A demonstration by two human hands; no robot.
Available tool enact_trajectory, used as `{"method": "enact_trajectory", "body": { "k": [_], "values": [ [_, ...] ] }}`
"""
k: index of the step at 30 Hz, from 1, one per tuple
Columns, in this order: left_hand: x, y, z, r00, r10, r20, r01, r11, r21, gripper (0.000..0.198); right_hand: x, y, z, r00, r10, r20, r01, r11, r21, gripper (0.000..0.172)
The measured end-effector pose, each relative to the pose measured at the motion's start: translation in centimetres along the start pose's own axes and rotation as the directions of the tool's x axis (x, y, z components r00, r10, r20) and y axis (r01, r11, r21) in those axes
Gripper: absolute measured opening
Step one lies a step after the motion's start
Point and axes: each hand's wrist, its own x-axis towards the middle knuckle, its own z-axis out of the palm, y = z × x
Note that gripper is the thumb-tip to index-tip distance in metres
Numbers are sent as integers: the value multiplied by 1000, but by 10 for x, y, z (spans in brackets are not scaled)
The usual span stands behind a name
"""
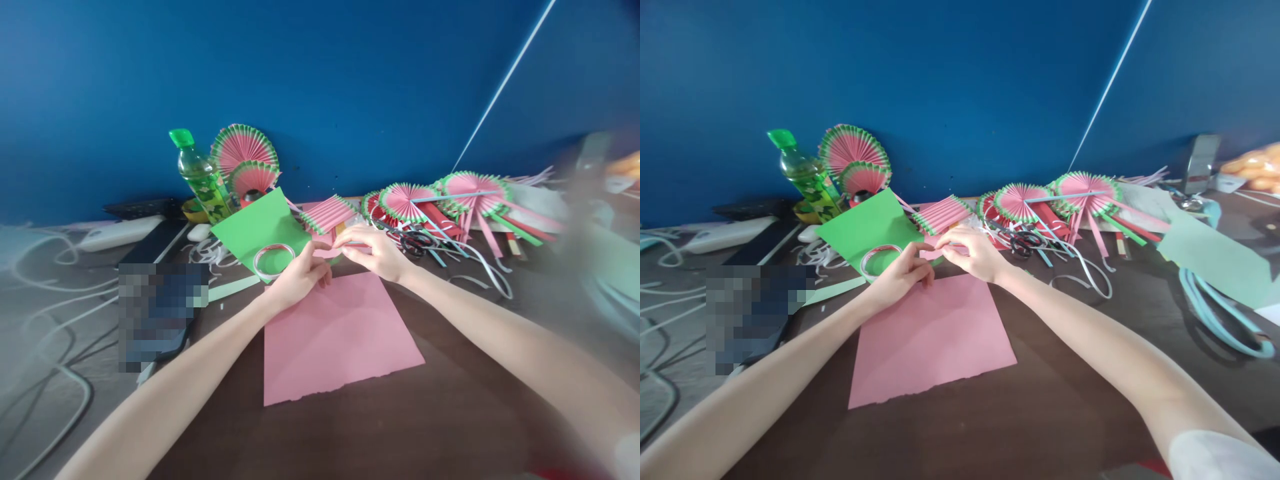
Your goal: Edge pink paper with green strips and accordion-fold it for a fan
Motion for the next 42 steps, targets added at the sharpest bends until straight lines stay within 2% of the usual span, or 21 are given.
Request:
{"method": "enact_trajectory", "body": {
  "k": [4,10,15,20,23,28,30,36,42],
  "values": [
    [1,1,-2,1000,-12,-13,11,999,-49,14,-1,1,1,999,12,44,-11,1000,-19,15],
    [2,10,-5,999,-47,-15,44,985,-164,14,0,1,2,1000,-5,30,5,1000,-8,14],
    [2,15,-7,995,-96,-18,87,959,-270,15,-1,-3,1,997,64,53,-66,997,32,20],
    [1,15,-8,985,-170,-21,149,913,-380,15,-1,-6,-1,994,78,82,-86,991,99,22],
    [1,14,-7,981,-194,-5,176,901,-397,13,-1,-6,-1,990,108,86,-120,980,156,23],
    [1,12,-7,987,-162,-18,143,914,-380,15,-1,-4,-1,974,178,138,-200,965,170,34],
    [1,12,-6,987,-161,-20,142,916,-375,17,-1,-3,-1,969,190,159,-216,962,169,33],
    [1,11,-6,986,-167,-20,146,907,-395,17,0,-5,-2,973,159,165,-193,957,216,27],
    [1,12,-6,983,-182,-17,156,887,-435,17,0,-3,-1,977,153,150,-180,965,190,24]
  ]
}}
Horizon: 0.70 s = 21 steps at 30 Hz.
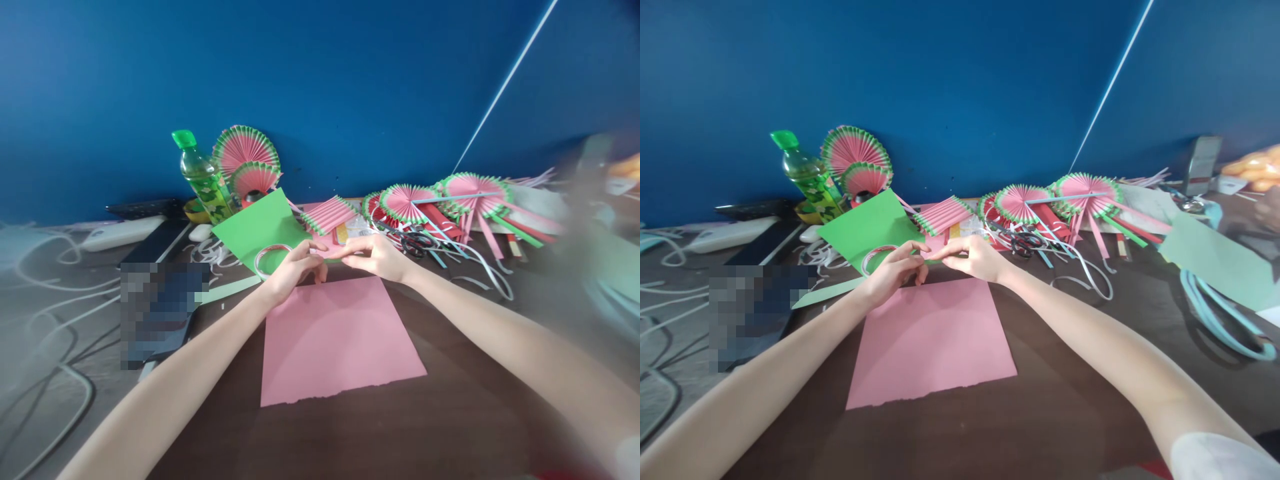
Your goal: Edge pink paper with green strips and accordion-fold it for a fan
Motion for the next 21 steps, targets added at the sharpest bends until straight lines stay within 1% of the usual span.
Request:
{"method": "enact_trajectory", "body": {
  "k": [6,10,13,15,17,21],
  "values": [
    [2,-1,-3,1000,2,3,-2,1000,-25,20,0,1,0,999,-12,33,13,999,-33,24],
    [2,-2,-5,1000,26,0,-26,999,-38,21,0,3,-2,997,26,67,-29,998,47,25],
    [2,-3,-5,998,65,8,-65,998,-2,22,0,4,-4,995,66,72,-73,991,111,30],
    [2,-3,-6,996,91,12,-92,993,77,24,1,5,-6,994,79,72,-87,990,113,34],
    [3,-4,-6,995,104,3,-103,973,204,23,1,4,-7,992,94,87,-103,990,96,33],
    [4,-2,-6,995,90,-52,-55,882,468,15,2,6,-14,985,146,95,-151,988,44,26]
  ]
}}
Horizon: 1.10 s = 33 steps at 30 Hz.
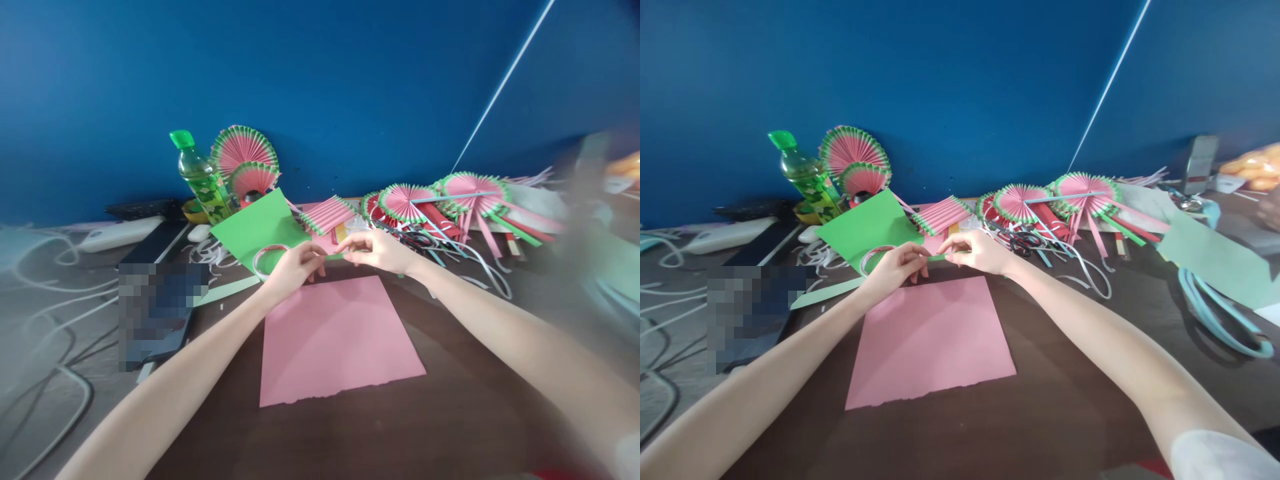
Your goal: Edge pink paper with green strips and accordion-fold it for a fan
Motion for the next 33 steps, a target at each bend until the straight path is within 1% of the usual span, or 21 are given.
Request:
{"method": "enact_trajectory", "body": {
  "k": [3,6,8,11,15,18,21,23,27,31,33],
  "values": [
    [1,2,-2,1000,-5,-14,7,993,118,16,1,4,-9,999,31,25,-31,999,-10,27],
    [2,3,-4,999,18,-30,-13,986,165,13,2,9,-20,994,68,91,-73,996,59,26],
    [2,3,-6,999,14,-36,-7,983,185,13,3,12,-25,989,92,115,-105,988,111,23],
    [3,2,-9,1000,-2,-29,9,971,237,16,2,12,-30,983,133,126,-145,985,95,22],
    [5,0,-15,997,-72,14,67,972,226,22,2,10,-34,966,213,147,-226,971,81,22],
    [7,0,-18,995,-86,58,73,976,206,23,1,10,-37,945,255,204,-282,952,118,25],
    [6,3,-17,992,-81,91,58,971,233,21,0,11,-42,925,251,284,-297,946,131,27],
    [5,6,-16,993,-66,94,39,964,264,20,0,12,-44,925,244,292,-294,945,143,26],
    [4,8,-14,999,-7,44,-8,943,332,19,-1,12,-46,935,248,254,-292,944,152,27],
    [5,7,-14,1000,-8,8,5,938,348,18,-1,10,-45,920,237,312,-291,947,138,24],
    [5,7,-14,1000,-15,-4,15,930,368,18,-1,9,-45,920,225,321,-279,951,132,23]
  ]
}}
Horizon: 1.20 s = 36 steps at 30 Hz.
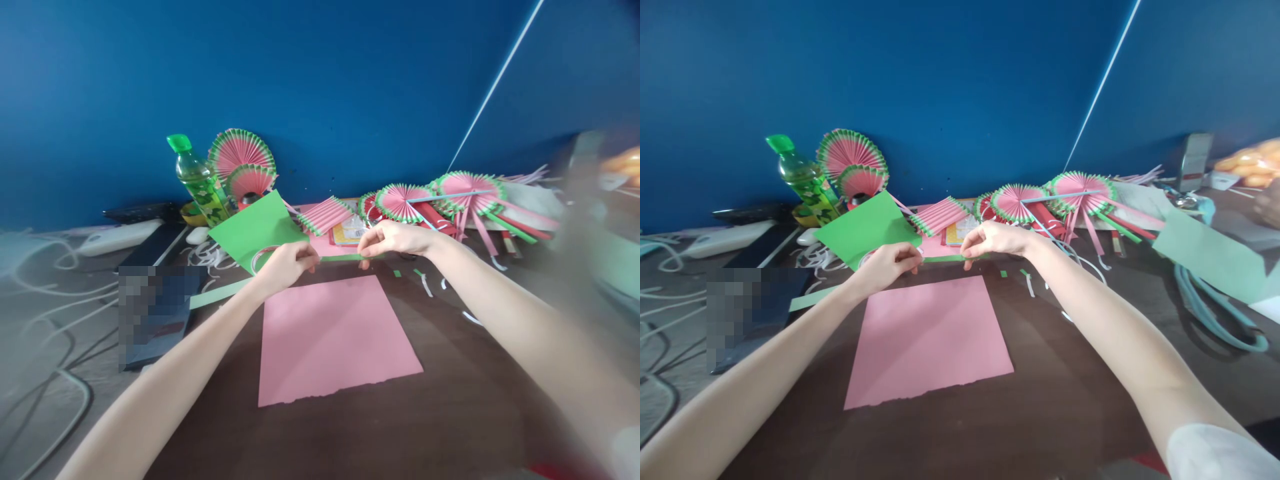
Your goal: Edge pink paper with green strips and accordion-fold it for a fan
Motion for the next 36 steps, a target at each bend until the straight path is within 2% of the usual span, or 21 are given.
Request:
{"method": "enact_trajectory", "body": {
  "k": [6,12,17,22,26,29,33,36],
  "values": [
    [-1,5,2,1000,3,-21,-1,997,73,17,0,-4,1,996,-41,77,46,997,-64,21],
    [-3,9,2,999,10,-46,-5,994,105,16,-1,-7,3,994,-20,111,29,997,-74,20],
    [-2,5,0,999,25,-30,-23,998,51,18,-4,-8,2,998,-41,46,43,998,-49,21],
    [0,-2,-3,998,32,-48,-29,998,55,19,-5,-5,-4,998,-50,39,54,995,-87,23],
    [0,-1,-3,999,42,-21,-41,998,37,19,-2,-2,-5,1000,-4,2,4,998,-56,29],
    [-2,6,-1,999,40,11,-40,999,22,18,0,-7,3,999,-3,-54,1,999,-38,32],
    [-6,16,2,998,43,54,-43,999,8,17,2,-23,24,991,-101,-90,82,977,-195,30],
    [-9,19,4,996,51,74,-48,998,-39,16,4,-32,41,986,-151,-69,128,956,-263,25]
  ]
}}
